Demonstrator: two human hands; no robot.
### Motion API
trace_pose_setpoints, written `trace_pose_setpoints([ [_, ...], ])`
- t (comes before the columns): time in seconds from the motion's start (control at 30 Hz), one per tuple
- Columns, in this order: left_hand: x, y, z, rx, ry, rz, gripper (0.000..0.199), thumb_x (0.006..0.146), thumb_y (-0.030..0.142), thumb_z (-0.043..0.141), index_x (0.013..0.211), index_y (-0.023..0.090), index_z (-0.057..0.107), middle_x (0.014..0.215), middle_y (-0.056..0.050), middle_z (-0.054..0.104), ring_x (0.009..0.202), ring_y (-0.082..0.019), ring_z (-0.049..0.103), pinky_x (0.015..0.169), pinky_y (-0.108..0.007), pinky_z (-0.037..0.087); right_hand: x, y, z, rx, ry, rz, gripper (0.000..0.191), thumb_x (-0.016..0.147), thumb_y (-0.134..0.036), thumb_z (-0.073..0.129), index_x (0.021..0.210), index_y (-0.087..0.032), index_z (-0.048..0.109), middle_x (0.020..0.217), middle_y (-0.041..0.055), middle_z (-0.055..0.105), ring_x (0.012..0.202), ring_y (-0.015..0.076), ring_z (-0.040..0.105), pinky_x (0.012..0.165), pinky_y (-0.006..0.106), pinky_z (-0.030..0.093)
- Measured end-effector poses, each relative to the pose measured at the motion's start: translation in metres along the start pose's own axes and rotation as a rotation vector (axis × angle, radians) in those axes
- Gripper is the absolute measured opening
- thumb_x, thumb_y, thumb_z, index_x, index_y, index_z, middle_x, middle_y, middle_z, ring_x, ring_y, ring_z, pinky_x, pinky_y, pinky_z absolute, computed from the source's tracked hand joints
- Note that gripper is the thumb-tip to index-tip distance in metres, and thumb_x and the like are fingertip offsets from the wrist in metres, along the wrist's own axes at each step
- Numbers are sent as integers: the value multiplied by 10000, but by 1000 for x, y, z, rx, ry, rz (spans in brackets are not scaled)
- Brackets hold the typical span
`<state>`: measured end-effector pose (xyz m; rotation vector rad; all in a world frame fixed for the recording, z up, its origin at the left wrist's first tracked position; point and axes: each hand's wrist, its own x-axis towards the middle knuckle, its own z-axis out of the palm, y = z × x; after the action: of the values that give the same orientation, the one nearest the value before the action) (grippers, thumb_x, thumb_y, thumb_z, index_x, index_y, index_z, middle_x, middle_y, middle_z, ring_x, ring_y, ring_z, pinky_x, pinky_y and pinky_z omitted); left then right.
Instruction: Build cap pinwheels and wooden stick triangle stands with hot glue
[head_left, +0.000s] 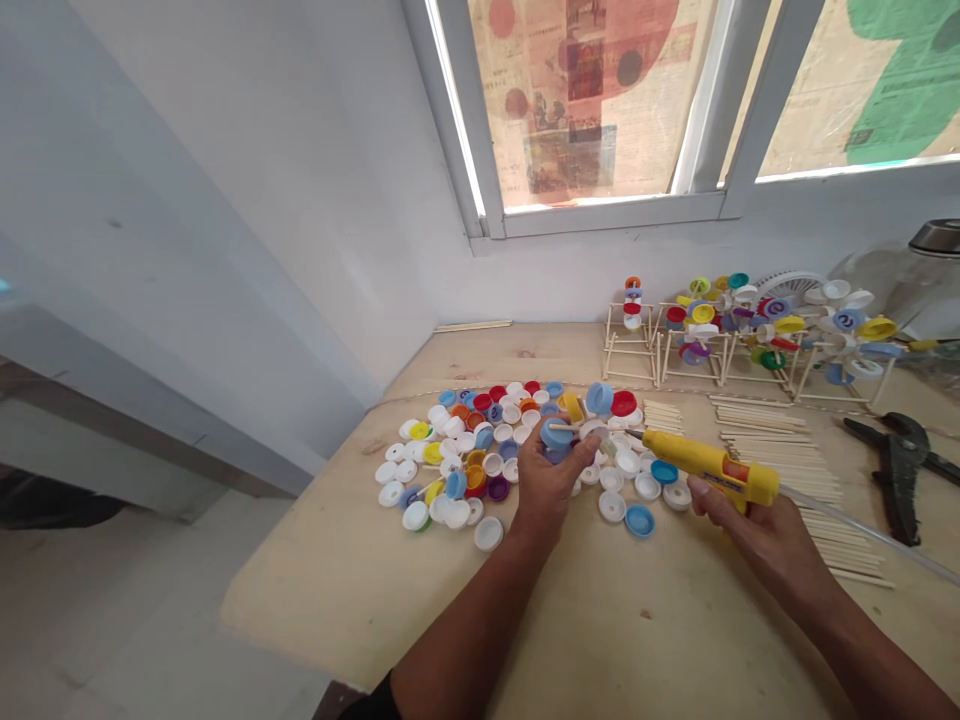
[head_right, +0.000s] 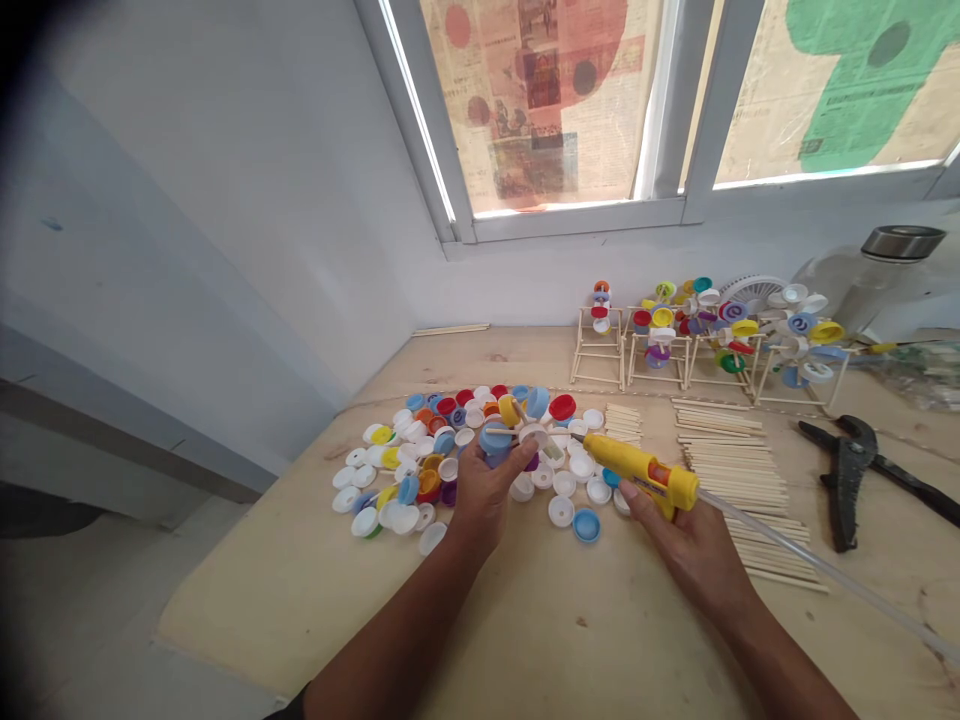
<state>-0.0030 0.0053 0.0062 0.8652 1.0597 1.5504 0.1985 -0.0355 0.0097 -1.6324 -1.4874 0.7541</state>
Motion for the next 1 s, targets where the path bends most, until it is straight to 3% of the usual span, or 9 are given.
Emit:
trace_pose_setpoints([
  [0.33, 0, 1, -2, -44, -7, -38, 383, 573, 332, 826, 841, 138, 633, 715, -3, 630, 686, -126, 591, 668, -237, 470, 4, 3, -3, -13, 37, 25, 419, 696, -615, 573, 641, -205, 634, 625, 27, 638, 592, 173, 580, 509, 250, 447],
  [0.63, 4, -3, -2, -106, 12, -51, 384, 550, 338, 836, 803, 133, 634, 709, -6, 637, 672, -124, 589, 654, -234, 461, 7, 2, -8, 8, 55, 38, 475, 687, -653, 552, 701, -198, 685, 771, 69, 684, 714, 214, 617, 605, 299, 491],
  [0.83, 5, -9, -6, -116, -13, -25, 343, 579, 316, 829, 809, 145, 640, 719, 15, 638, 664, -99, 584, 685, -226, 463, 7, -12, -22, -8, 59, 66, 527, 695, -674, 542, 790, -186, 717, 790, 89, 689, 696, 218, 623, 574, 302, 498],
  [1.0, 4, -7, -6, -107, -20, -12, 343, 585, 317, 828, 833, 143, 667, 772, -2, 668, 710, -106, 609, 748, -241, 476, 4, -14, -47, -96, 11, 51, 486, 738, -650, 517, 852, -218, 708, 828, 59, 707, 761, 248, 649, 604, 325, 513],
])
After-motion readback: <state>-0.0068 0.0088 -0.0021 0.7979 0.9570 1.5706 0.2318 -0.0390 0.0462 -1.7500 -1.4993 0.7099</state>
